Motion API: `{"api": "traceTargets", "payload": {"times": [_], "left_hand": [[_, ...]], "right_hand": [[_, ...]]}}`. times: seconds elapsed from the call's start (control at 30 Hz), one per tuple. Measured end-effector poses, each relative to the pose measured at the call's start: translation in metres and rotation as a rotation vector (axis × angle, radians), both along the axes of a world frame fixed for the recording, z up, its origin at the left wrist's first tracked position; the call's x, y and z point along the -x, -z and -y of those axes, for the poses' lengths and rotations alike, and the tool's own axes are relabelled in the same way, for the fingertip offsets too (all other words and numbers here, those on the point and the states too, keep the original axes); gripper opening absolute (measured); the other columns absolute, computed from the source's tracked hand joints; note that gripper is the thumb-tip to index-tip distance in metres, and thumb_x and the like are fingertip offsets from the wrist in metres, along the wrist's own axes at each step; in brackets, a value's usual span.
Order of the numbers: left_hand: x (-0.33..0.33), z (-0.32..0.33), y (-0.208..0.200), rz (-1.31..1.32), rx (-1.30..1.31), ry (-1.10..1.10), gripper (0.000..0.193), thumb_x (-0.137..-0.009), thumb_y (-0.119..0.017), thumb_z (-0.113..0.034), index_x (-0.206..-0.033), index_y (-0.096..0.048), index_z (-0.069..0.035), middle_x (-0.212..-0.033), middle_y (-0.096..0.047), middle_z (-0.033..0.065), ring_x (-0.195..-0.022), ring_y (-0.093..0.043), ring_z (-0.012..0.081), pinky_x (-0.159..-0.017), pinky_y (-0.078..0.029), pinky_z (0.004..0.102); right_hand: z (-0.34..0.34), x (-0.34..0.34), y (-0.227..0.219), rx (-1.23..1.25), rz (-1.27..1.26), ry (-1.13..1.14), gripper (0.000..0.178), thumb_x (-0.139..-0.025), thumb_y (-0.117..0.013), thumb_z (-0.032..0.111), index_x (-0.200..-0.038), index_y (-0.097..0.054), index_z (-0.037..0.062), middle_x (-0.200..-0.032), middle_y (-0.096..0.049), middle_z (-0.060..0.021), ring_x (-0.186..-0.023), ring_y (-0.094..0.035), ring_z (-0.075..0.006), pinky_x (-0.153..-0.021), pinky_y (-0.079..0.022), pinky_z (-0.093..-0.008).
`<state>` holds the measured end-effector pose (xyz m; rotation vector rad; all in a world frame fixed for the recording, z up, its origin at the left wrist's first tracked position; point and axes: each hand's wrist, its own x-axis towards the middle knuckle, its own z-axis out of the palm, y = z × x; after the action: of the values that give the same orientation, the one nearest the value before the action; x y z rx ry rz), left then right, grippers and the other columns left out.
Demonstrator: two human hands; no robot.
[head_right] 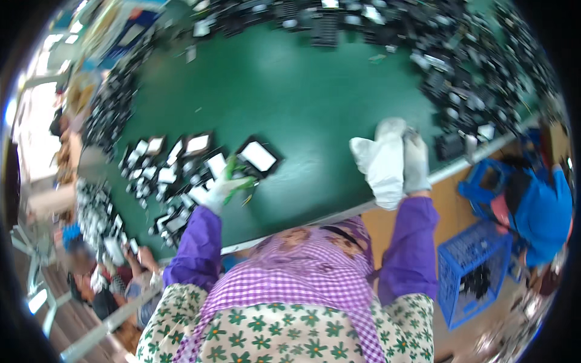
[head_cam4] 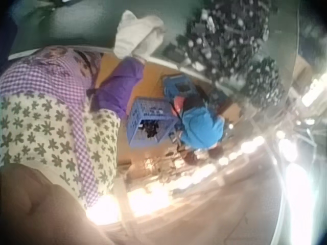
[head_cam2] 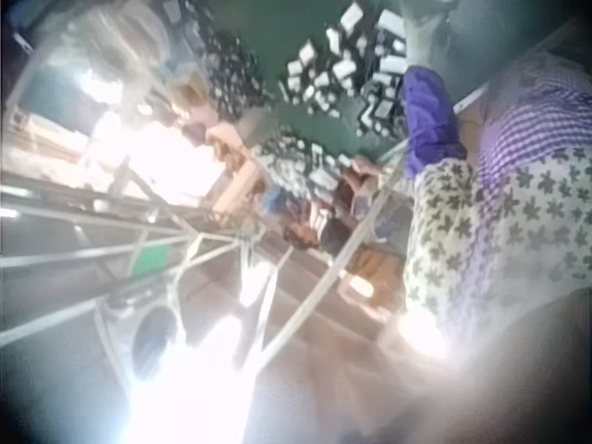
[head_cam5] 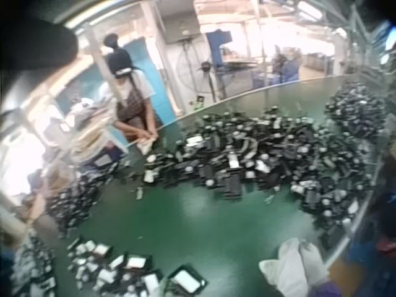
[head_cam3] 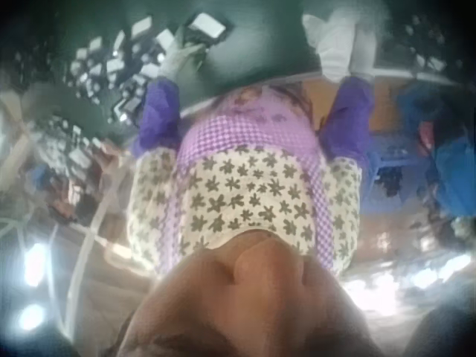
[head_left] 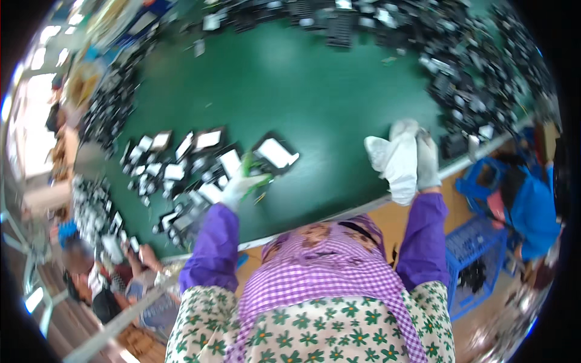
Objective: The worker is assembling small LED light units, attaching covers and components on a factory line.
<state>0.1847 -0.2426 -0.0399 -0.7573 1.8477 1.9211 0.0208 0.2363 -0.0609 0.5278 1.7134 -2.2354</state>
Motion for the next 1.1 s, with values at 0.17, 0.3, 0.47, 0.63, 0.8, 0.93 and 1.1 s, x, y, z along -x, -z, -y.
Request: {"api": "traceTargets", "payload": {"times": [0.17, 0.3, 0.47, 0.63, 0.8, 0.93, 1.1], "left_hand": [[0.007, -0.032, -0.037, -0.061, -0.093, 0.056, 0.103, -0.076, -0.077, 0.005, -0.159, -0.021, -0.018, -0.124, -0.060, 0.0102, -0.085, -0.062, 0.0101, -0.066, -0.052, 0.0239], [0.009, -0.034, -0.059, -0.025, -0.308, 0.007, 0.098, -0.079, -0.072, 0.010, -0.159, -0.023, -0.019, -0.122, -0.060, 0.0116, -0.089, -0.066, 0.0152, -0.071, -0.055, 0.0261], [0.026, -0.046, -0.086, -0.096, -0.305, 0.089, 0.093, -0.080, -0.073, 0.007, -0.158, -0.025, -0.012, -0.121, -0.059, 0.0114, -0.096, -0.065, 0.0162, -0.080, -0.055, 0.0281], [0.039, -0.062, -0.117, -0.111, -0.085, 0.258, 0.097, -0.076, -0.078, -0.002, -0.157, -0.025, -0.005, -0.117, -0.062, 0.0092, -0.094, -0.059, 0.0104, -0.080, -0.051, 0.0251], [0.045, -0.068, -0.131, -0.011, -0.147, 0.306, 0.093, -0.076, -0.077, -0.003, -0.156, -0.028, -0.007, -0.107, -0.066, 0.0064, -0.089, -0.060, 0.0088, -0.076, -0.050, 0.0234], [0.050, -0.078, -0.150, -0.078, -0.038, 0.443, 0.086, -0.078, -0.075, -0.003, -0.153, -0.034, -0.005, -0.102, -0.068, 0.0051, -0.082, -0.059, 0.0072, -0.071, -0.050, 0.0234], [0.051, -0.080, -0.151, -0.073, -0.095, 0.486, 0.081, -0.079, -0.075, -0.004, -0.151, -0.038, -0.003, -0.099, -0.067, 0.0057, -0.074, -0.061, 0.0082, -0.065, -0.050, 0.0240]], "right_hand": [[-0.009, -0.003, 0.008, -0.967, -0.176, 0.074, 0.031, -0.102, -0.051, 0.015, -0.124, -0.059, -0.0046, -0.113, -0.069, -0.0151, -0.105, -0.064, -0.0209, -0.093, -0.047, -0.0311], [0.023, 0.000, -0.045, -0.943, -0.242, 0.188, 0.034, -0.101, -0.055, 0.016, -0.127, -0.055, -0.0043, -0.114, -0.069, -0.0154, -0.105, -0.064, -0.0230, -0.091, -0.048, -0.0317], [0.084, -0.018, -0.093, -0.731, -0.162, -0.148, 0.037, -0.099, -0.056, 0.011, -0.133, -0.047, -0.0015, -0.116, -0.067, -0.0150, -0.100, -0.066, -0.0200, -0.086, -0.051, -0.0313], [0.138, -0.047, -0.111, -0.621, -0.419, -0.443, 0.034, -0.100, -0.051, 0.009, -0.133, -0.047, -0.0011, -0.117, -0.067, -0.0191, -0.097, -0.068, -0.0221, -0.083, -0.052, -0.0333], [0.154, -0.049, -0.119, -0.569, -0.314, -0.692, 0.030, -0.102, -0.051, 0.024, -0.118, -0.059, 0.0005, -0.100, -0.068, -0.0177, -0.085, -0.066, -0.0244, -0.075, -0.050, -0.0355], [0.160, -0.040, -0.149, -0.311, -0.073, -0.667, 0.034, -0.103, -0.050, 0.030, -0.116, -0.061, 0.0013, -0.088, -0.064, -0.0146, -0.074, -0.061, -0.0215, -0.068, -0.048, -0.0321], [0.152, -0.044, -0.135, -0.519, -0.395, -0.771, 0.027, -0.097, -0.058, 0.026, -0.113, -0.065, 0.0059, -0.089, -0.065, -0.0119, -0.078, -0.063, -0.0250, -0.068, -0.049, -0.0350]]}}
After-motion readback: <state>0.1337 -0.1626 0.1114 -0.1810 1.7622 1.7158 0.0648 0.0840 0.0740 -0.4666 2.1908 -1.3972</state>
